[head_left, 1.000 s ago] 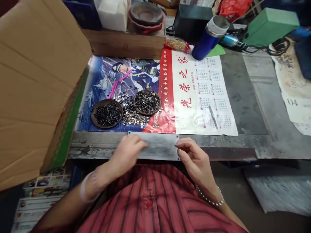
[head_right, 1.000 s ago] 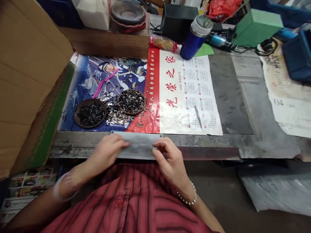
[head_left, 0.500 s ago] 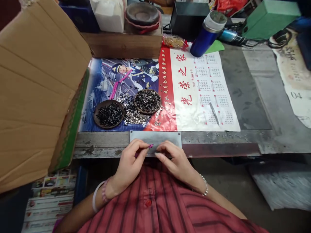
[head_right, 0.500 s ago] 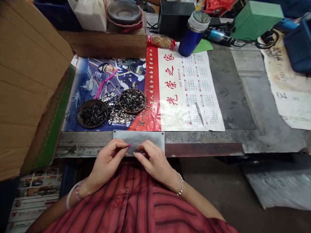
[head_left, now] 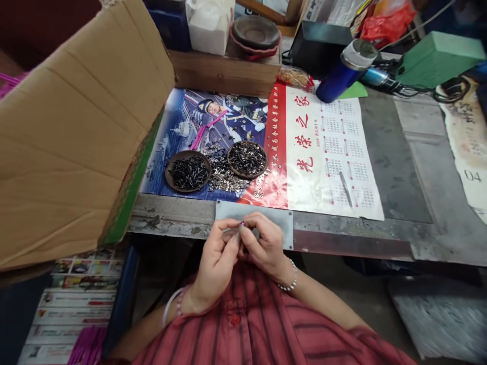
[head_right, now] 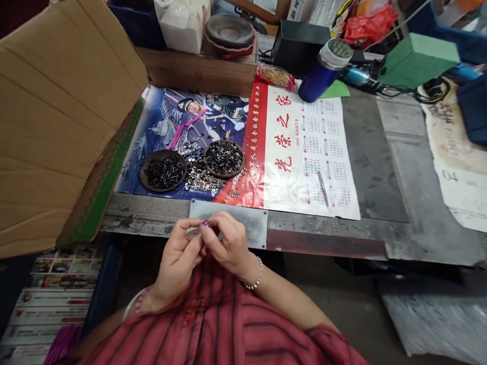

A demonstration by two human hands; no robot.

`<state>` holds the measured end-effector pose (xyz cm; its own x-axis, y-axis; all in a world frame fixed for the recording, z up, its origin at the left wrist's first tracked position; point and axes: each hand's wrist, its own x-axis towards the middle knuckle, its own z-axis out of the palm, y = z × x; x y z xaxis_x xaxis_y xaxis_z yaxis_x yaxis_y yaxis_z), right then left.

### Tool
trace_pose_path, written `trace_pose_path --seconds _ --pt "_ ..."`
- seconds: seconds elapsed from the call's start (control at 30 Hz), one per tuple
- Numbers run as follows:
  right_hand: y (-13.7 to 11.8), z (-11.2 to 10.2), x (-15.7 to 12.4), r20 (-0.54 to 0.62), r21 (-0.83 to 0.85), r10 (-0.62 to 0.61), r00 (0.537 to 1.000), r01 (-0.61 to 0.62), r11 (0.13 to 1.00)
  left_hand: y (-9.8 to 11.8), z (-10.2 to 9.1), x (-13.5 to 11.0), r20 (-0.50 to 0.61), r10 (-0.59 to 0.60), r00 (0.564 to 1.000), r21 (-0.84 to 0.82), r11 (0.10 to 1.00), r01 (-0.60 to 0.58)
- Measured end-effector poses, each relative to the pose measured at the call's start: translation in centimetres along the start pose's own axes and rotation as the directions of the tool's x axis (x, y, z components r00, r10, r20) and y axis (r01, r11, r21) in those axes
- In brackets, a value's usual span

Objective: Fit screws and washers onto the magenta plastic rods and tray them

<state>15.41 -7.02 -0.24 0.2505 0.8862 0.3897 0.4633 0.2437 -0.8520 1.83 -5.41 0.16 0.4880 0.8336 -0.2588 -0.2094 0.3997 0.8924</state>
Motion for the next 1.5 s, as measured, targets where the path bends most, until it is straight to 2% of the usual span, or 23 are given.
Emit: trace_pose_path --seconds 0.07,0.13,0.2,0.27,0.33,0.4,0.47,0.53,0.63,0.73,0.8,0.87,0.97,1.03,1.1,1.17,1.23,1.3,1.37,1.5 --pt "0.5 0.9 0.2 -0.052 -0.083 -0.112 0.992 0.107 0.991 -0.5 0.2 -0.2 -0.075 0.086 0.993 0.039 0.996 -0.084" --pt "0.7 1.4 0.3 -0.051 -0.178 -0.16 0.986 0.148 0.973 -0.9 0.3 -0.3 -0.131 0.157 0.979 0.089 0.985 -0.147" --pt "0.4 1.6 0.5 -0.014 -0.201 -0.092 0.996 0.087 0.976 -1.3 0.4 -0.4 -0.158 0.199 0.967 0.116 0.976 -0.182" --pt "0.0 1.4 0.8 0.033 -0.132 0.023 0.999 -0.018 0.991 -1.6 0.4 -0.5 -0.161 0.221 0.962 0.117 0.972 -0.204" --pt "-0.2 1.2 1.0 0.048 -0.064 0.059 0.997 -0.056 0.996 -1.7 0.4 -0.6 -0.166 0.234 0.958 0.117 0.969 -0.217" --pt "-0.2 1.1 1.1 0.011 -0.073 -0.025 1.0 0.026 0.997 -1.8 0.4 -0.6 -0.185 0.246 0.952 0.122 0.967 -0.226" --pt "0.0 1.2 0.9 -0.019 -0.158 -0.144 0.989 0.139 0.978 -1.8 0.5 -0.6 -0.2 0.245 0.949 0.125 0.967 -0.224" --pt "0.2 1.4 0.7 -0.002 -0.245 -0.19 0.982 0.184 0.952 -1.9 0.5 -0.6 -0.203 0.248 0.947 0.131 0.966 -0.225" --pt "0.0 1.2 0.6 0.038 -0.307 -0.104 0.994 0.111 0.945 -2.0 0.5 -0.6 -0.194 0.253 0.948 0.136 0.964 -0.229" --pt "-0.4 0.7 0.8 0.114 -0.17 0.056 0.992 -0.036 0.985 -2.0 0.7 -0.7 -0.186 0.227 0.956 0.112 0.972 -0.209" --pt "-0.5 0.4 0.8 0.136 -0.064 0.095 0.986 -0.087 0.994 -1.9 0.7 -0.7 -0.198 0.217 0.956 0.104 0.974 -0.2" --pt "-0.4 0.4 0.6 0.083 -0.077 0.019 0.996 -0.012 0.997 -1.8 0.8 -0.7 -0.216 0.229 0.949 0.12 0.971 -0.207" --pt "-0.1 0.9 0.2 0.029 -0.263 -0.168 0.985 0.17 0.95 -1.7 0.6 -0.8 -0.214 0.258 0.942 0.173 0.959 -0.224" --pt "-0.1 1.2 0.0 0.041 -0.36 -0.207 0.977 0.208 0.909 -1.8 0.5 -0.9 -0.207 0.271 0.94 0.202 0.952 -0.23" --pt "-0.2 1.3 0.0 0.046 -0.371 -0.15 0.988 0.156 0.916 -1.9 0.5 -0.9 -0.199 0.28 0.939 0.22 0.947 -0.236" --pt "-0.3 1.0 0.2 0.095 -0.232 0.022 0.995 0.001 0.973 -1.9 0.5 -0.9 -0.187 0.29 0.939 0.229 0.942 -0.246" --pt "-0.3 0.4 0.3 0.235 0.029 0.233 0.944 -0.247 0.969 -1.6 0.5 -0.9 -0.155 0.295 0.943 0.245 0.936 -0.253" --pt "-0.1 -0.3 0.2 0.345 0.257 0.35 0.871 -0.446 0.857 -1.2 0.3 -0.8 -0.103 0.296 0.949 0.285 0.923 -0.257" --pt "0.0 -1.1 0.1 0.325 0.355 0.403 0.855 -0.505 0.786 -0.7 0.0 -0.7 -0.057 0.292 0.955 0.368 0.895 -0.252" --pt "-0.3 -1.9 -0.1 0.263 0.293 0.417 0.87 -0.484 0.825 -0.1 -0.7 -0.7 0.017 0.322 0.947 0.582 0.767 -0.271"
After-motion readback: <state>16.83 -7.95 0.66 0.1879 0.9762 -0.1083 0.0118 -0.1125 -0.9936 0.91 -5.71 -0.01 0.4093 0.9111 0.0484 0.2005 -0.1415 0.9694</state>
